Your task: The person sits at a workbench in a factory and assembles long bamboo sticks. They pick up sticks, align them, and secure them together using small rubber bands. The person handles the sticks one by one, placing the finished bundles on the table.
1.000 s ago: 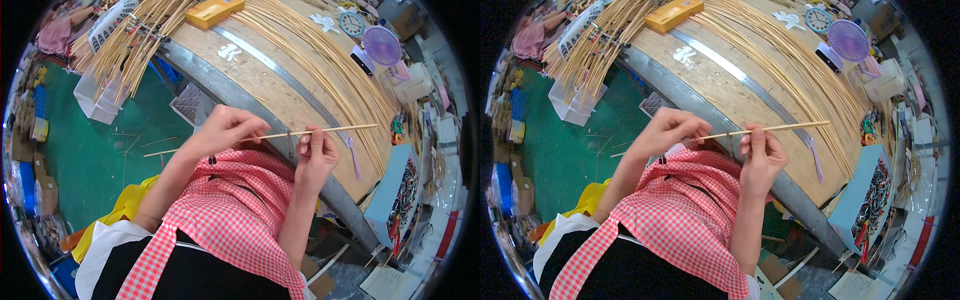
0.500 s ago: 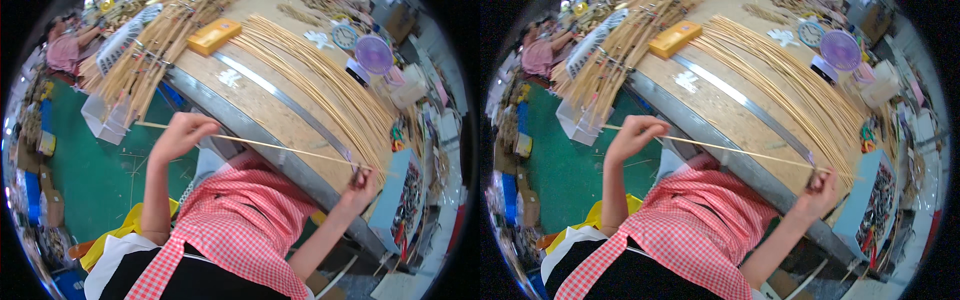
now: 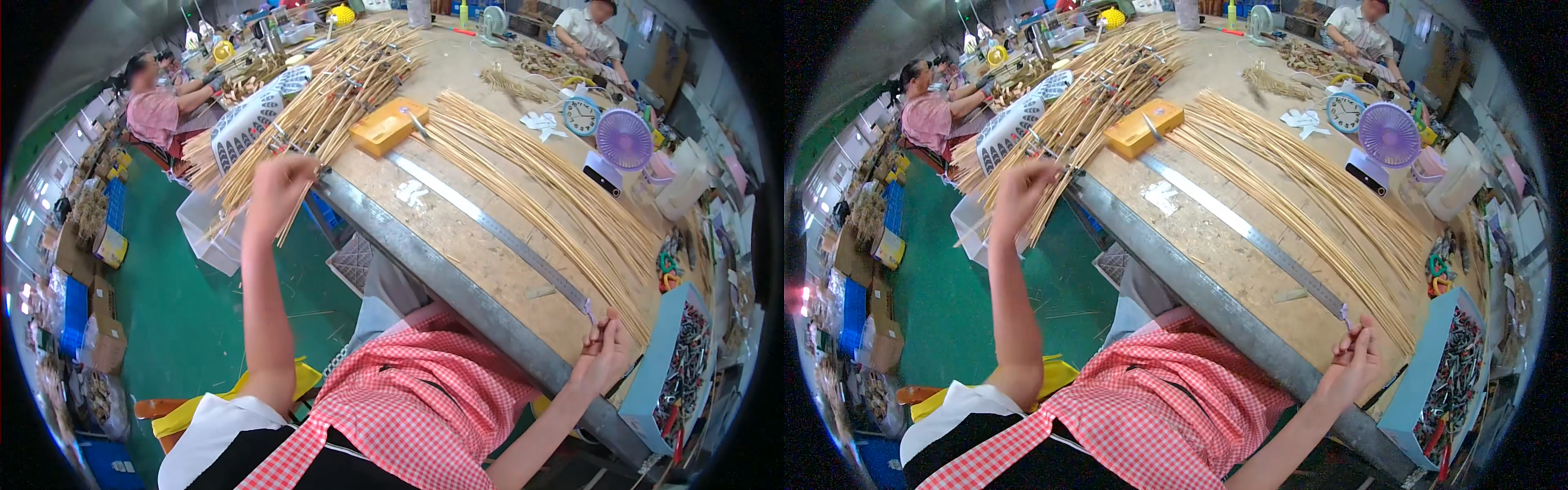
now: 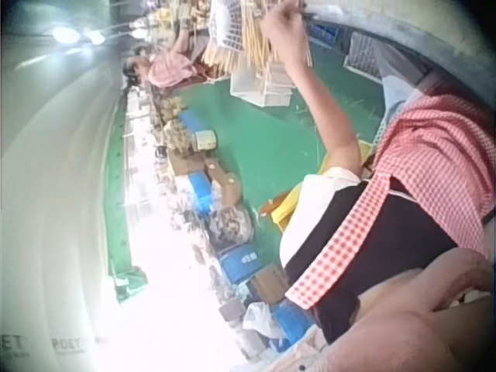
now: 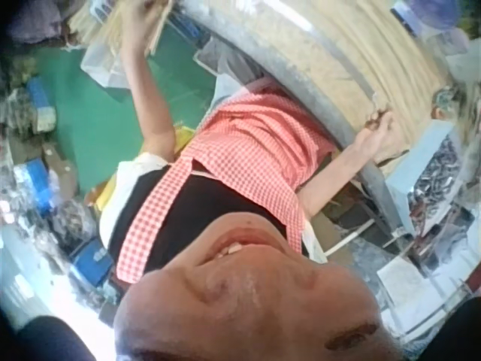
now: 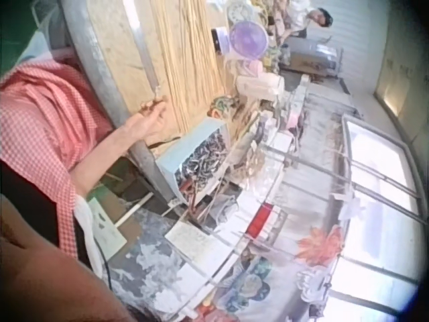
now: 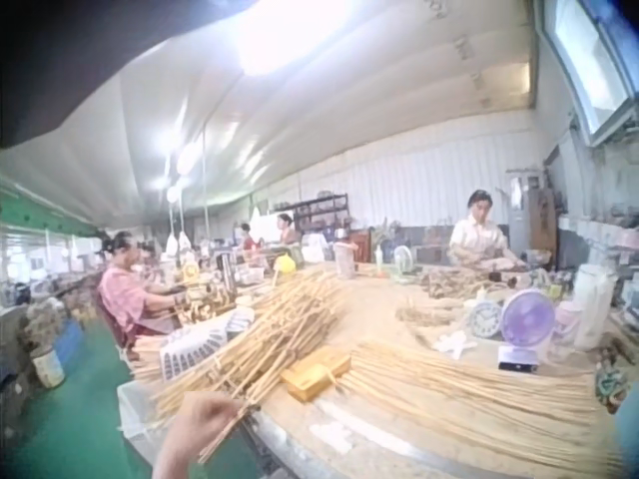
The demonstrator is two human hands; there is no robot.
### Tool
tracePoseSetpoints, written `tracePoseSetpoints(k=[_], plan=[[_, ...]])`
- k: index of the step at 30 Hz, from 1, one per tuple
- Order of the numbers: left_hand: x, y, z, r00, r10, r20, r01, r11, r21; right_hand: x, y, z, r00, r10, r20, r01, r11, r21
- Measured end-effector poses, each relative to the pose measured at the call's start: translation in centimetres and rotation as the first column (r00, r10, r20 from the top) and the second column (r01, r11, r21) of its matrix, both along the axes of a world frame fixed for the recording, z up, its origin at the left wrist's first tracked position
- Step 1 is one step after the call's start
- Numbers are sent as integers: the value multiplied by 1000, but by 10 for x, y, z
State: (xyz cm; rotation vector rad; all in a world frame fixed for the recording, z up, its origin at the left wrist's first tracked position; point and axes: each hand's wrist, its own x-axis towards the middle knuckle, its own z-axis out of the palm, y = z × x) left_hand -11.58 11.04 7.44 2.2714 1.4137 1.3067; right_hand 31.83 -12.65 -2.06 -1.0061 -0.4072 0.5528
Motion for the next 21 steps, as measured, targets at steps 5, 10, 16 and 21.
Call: tracePoseSetpoints(k=[5, 10, 16, 21], plan=[[-54, 134, 42, 880, 381, -284, -311, 914, 261, -4, 0, 6, 1000, -7, 2, 7, 1000, 15], [-55, 171, 69, 925, 355, -136, -292, 892, 346, -4, 0, 6, 1000, -26, -4, 26, 1000, -16], [66, 31, 66, 985, -116, -131, 146, 958, 249, -25, 0, 28, 992, -44, 117, 51, 997, -58], [75, -45, 121, 942, -323, 86, 236, 824, 516, -45, -32, 125, 844, -390, 369, 356, 921, 158]])
